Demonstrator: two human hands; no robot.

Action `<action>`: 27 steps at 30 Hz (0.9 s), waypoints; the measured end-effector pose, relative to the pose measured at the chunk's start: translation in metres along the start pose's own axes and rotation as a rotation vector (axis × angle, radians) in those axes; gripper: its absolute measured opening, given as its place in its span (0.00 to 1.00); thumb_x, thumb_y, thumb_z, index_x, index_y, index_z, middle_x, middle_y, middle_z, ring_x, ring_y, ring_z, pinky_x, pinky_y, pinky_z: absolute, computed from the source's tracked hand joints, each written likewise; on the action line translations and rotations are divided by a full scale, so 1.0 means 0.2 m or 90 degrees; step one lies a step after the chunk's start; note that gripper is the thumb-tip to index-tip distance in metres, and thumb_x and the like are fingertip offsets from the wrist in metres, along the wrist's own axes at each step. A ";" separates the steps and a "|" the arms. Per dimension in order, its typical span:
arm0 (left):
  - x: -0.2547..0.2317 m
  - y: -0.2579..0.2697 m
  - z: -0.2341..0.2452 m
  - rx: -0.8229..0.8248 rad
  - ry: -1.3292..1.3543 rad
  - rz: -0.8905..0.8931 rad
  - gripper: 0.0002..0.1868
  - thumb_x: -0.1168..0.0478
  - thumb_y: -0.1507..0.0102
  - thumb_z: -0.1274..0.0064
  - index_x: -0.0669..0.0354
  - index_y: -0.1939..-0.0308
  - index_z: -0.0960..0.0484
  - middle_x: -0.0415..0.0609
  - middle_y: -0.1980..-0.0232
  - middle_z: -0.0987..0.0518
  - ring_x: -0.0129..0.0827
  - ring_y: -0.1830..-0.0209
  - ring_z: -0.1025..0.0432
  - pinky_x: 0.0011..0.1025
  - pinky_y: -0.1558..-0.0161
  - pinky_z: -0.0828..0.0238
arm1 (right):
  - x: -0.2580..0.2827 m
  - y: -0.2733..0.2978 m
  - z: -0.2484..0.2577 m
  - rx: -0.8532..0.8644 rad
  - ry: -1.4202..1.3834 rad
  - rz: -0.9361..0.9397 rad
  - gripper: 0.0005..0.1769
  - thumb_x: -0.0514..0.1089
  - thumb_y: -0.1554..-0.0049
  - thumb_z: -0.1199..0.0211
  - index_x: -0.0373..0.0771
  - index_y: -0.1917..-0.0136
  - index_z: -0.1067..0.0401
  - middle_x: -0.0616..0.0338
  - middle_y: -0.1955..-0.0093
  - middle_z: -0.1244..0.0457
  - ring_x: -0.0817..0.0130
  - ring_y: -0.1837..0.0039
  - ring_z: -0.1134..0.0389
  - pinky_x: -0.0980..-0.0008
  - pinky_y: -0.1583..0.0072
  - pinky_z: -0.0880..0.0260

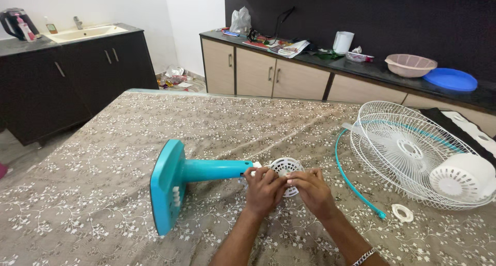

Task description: The person assembles an electric fan by attaching the motor housing to the fan stand, then mounting the front wire cage and securing it with a plastic nut. The person uses a screwdriver to tighten internal components before completing the assembly.

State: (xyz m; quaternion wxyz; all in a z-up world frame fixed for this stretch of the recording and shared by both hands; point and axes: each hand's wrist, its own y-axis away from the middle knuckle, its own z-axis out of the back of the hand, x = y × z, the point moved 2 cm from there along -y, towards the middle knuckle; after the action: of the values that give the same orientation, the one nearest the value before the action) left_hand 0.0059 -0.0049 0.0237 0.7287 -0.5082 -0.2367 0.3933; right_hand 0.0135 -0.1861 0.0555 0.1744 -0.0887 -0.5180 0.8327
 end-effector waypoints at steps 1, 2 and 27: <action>0.00 0.00 -0.01 0.000 0.005 0.003 0.09 0.49 0.37 0.39 0.42 0.56 0.12 0.34 0.61 0.26 0.32 0.48 0.33 0.52 0.40 0.49 | 0.00 0.00 0.01 -0.008 0.006 -0.003 0.16 0.31 0.46 0.31 0.44 0.45 0.27 0.64 0.41 0.28 0.76 0.45 0.28 0.64 0.44 0.38; 0.00 0.00 -0.01 0.000 0.009 0.005 0.10 0.48 0.37 0.39 0.42 0.56 0.12 0.34 0.61 0.26 0.32 0.48 0.33 0.52 0.40 0.49 | 0.01 -0.01 0.02 -0.016 0.009 -0.005 0.16 0.32 0.45 0.31 0.44 0.46 0.27 0.64 0.41 0.28 0.75 0.46 0.27 0.65 0.45 0.39; -0.01 -0.23 0.12 0.077 0.145 0.006 0.06 0.55 0.42 0.33 0.48 0.65 0.11 0.37 0.57 0.17 0.34 0.47 0.23 0.50 0.37 0.35 | -0.09 0.14 -0.05 0.150 -0.116 -0.489 0.52 0.48 0.62 0.17 0.32 0.37 0.48 0.46 0.18 0.54 0.57 0.29 0.34 0.64 0.37 0.29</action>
State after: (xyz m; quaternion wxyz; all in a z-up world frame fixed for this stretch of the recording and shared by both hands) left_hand 0.0024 -0.0018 0.0754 0.7783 -0.5058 -0.1253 0.3502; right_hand 0.0276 -0.1960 0.0250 0.4347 0.2060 -0.4276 0.7653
